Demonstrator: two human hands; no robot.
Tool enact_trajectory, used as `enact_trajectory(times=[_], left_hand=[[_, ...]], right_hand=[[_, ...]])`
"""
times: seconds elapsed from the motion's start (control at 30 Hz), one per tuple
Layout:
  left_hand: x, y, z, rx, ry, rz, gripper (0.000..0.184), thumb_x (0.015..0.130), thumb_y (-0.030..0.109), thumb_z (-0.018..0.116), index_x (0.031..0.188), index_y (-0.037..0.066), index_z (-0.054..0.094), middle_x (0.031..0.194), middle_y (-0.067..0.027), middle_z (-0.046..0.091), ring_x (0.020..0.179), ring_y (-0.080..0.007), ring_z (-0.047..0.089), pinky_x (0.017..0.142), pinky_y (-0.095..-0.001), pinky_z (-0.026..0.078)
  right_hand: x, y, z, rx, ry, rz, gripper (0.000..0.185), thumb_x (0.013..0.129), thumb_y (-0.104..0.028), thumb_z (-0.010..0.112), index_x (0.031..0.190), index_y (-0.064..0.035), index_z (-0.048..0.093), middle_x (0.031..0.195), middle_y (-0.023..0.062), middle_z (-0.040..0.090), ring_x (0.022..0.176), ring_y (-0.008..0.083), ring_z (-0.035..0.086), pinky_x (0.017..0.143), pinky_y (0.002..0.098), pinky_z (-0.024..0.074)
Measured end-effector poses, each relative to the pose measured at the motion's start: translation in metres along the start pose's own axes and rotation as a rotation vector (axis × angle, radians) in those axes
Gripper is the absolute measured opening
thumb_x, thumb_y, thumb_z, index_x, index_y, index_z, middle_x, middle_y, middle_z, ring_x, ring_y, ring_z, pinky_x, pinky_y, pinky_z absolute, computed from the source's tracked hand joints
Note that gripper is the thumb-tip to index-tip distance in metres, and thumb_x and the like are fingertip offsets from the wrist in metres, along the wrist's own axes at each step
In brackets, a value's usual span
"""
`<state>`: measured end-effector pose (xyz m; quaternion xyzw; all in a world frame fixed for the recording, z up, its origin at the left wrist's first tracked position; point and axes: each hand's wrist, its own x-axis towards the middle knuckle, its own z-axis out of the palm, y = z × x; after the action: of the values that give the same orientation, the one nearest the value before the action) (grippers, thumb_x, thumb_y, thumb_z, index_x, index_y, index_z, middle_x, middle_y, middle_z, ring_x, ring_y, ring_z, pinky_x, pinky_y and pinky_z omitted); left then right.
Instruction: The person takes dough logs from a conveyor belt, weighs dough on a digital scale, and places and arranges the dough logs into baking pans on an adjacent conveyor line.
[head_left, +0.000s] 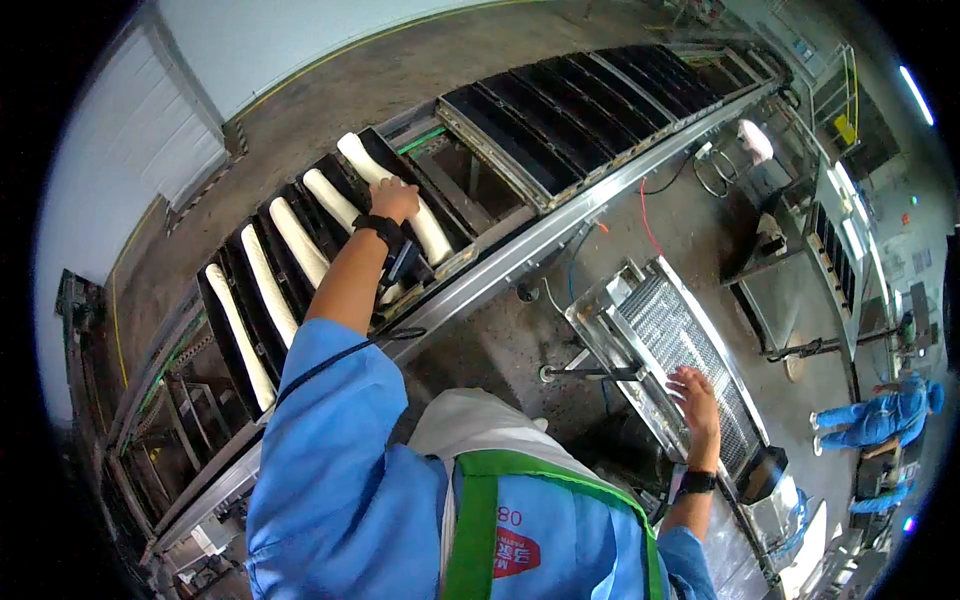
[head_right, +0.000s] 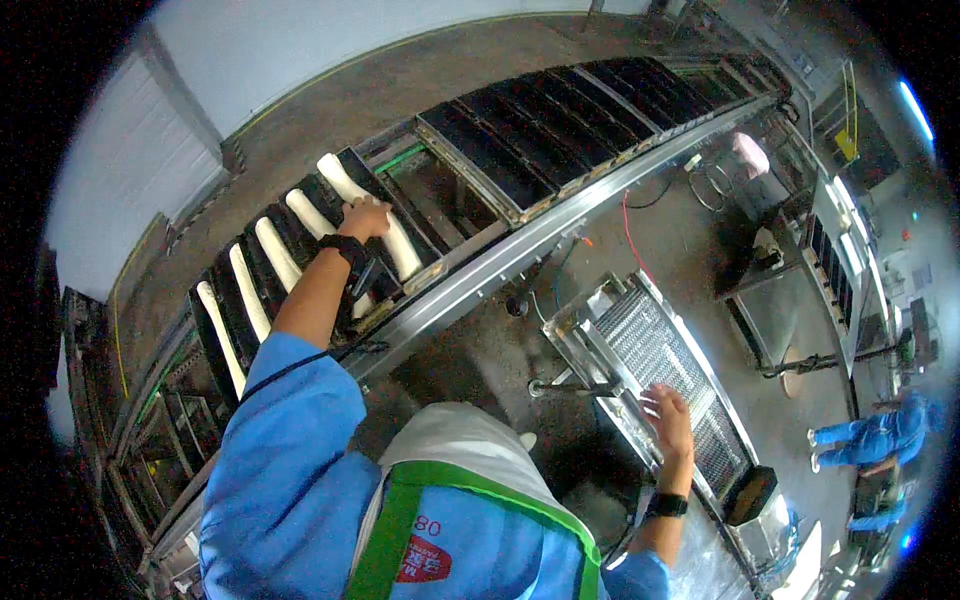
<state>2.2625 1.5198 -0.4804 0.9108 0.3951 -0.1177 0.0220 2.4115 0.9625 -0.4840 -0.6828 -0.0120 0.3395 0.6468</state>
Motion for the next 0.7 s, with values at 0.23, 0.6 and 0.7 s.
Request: enact_trajectory(times=[0.23,0.6,0.7], left_hand=[[-0.008,0.019,-0.004,-0.131,-0.168,0.0,0.031,0.072,0.026,0.05,0.097,0.009,0.059,0.117,-0.0176,0.035,0.103,-0.0387,0.035,0.084,-0.049,0.031],[-0.036,0.043,-0.026,-0.193,0.164,-0.025,0.026,0.075,0.027,0.045,0.091,0.01,0.056,0.093,-0.0122,0.054,0.09,-0.0308,0.05,0.073,-0.0414,0.042],[-0.02,0.078,-0.044,-0.195,0.242,0.099,0.023,0.074,0.025,0.052,0.092,0.011,0.054,0.096,-0.009,0.051,0.098,-0.0291,0.044,0.078,-0.0421,0.038]], right_hand=[[0.05,0.004,-0.02,-0.001,0.033,-0.013,0.024,0.081,-0.023,0.049,0.096,-0.0051,0.05,0.088,0.0081,0.056,0.079,0.0174,0.053,0.068,0.0284,0.0429],[0.133,-0.028,0.003,-0.085,-0.181,-0.055,0.021,0.082,-0.025,0.049,0.095,-0.0089,0.051,0.082,0.0023,0.058,0.075,0.0113,0.054,0.063,0.0244,0.0423],[0.121,-0.036,-0.007,-0.088,-0.144,-0.009,0.02,0.082,-0.026,0.049,0.093,-0.0092,0.052,0.084,0.0021,0.058,0.074,0.0104,0.053,0.064,0.0235,0.0421]])
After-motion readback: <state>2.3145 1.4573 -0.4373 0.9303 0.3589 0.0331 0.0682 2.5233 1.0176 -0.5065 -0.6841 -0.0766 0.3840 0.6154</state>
